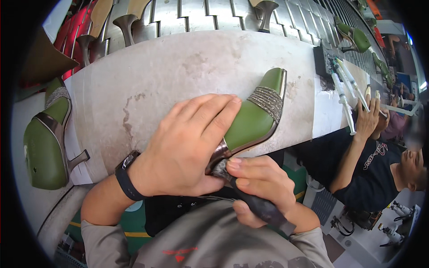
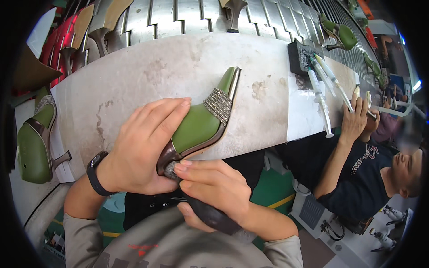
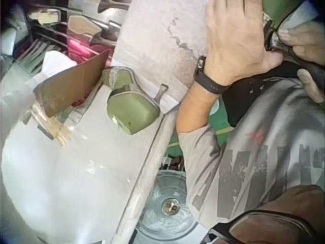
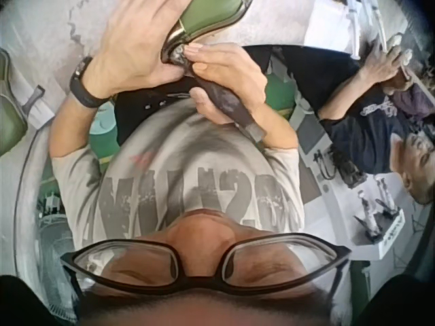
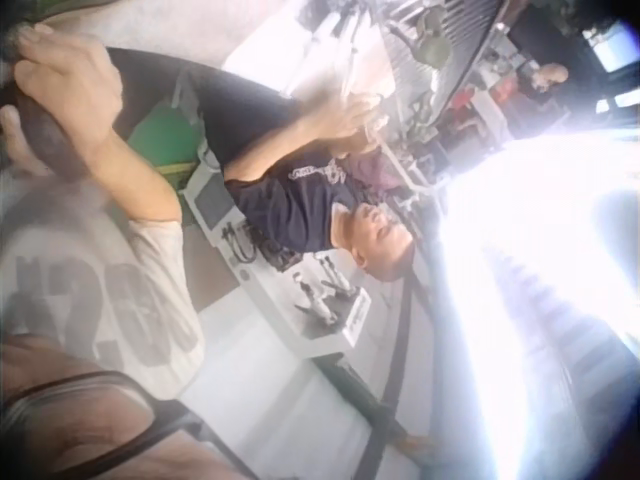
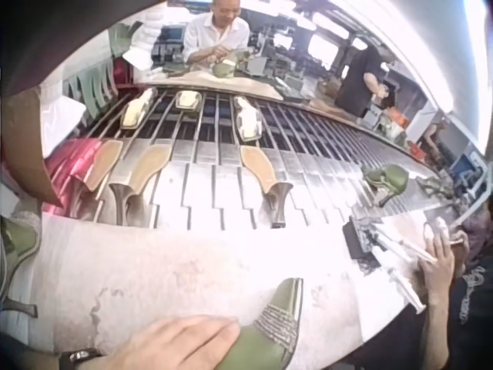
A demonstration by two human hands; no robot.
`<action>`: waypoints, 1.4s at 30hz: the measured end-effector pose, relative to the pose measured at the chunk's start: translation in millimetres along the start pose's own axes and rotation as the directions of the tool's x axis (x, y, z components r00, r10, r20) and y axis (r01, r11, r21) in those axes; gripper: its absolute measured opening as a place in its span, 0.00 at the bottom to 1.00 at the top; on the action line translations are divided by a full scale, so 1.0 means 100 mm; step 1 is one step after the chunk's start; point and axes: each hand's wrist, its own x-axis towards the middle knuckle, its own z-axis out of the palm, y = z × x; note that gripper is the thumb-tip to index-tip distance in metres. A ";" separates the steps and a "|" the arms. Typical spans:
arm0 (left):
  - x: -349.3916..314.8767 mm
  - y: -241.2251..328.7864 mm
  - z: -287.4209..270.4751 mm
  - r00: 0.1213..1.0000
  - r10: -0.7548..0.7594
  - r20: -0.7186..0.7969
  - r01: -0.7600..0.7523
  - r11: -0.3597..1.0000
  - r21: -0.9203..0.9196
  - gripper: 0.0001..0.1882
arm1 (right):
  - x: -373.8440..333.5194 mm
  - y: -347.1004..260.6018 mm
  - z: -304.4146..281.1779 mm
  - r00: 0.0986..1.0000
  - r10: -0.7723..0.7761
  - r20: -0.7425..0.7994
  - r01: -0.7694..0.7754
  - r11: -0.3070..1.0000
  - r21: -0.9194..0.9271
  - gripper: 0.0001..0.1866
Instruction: The person assembles high-heeled shoes by attaching soles and heels to shoe uppers on lasts, pressing them by hand, tapping the edges with a hammer, and applying adhesive using a syringe.
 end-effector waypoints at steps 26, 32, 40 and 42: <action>0.02 0.01 -0.02 0.997 0.071 0.017 -0.072 0.994 0.087 0.61 | 0.13 0.03 -0.05 0.976 -0.208 0.059 0.215 0.962 -0.167 0.17; 0.32 0.27 -0.02 0.978 -0.168 0.124 0.155 0.982 0.109 0.64 | -0.07 0.08 -0.56 0.972 0.229 -0.060 -0.201 0.933 0.299 0.17; 0.62 0.33 0.20 0.965 -0.255 0.065 0.244 0.960 0.137 0.53 | 0.34 0.08 -0.80 0.870 0.489 -0.066 -0.408 0.789 0.460 0.12; 0.65 0.35 0.18 0.962 -0.261 0.082 0.247 0.957 0.150 0.53 | 0.50 0.33 -0.88 0.926 0.356 -0.126 -0.295 0.891 0.345 0.09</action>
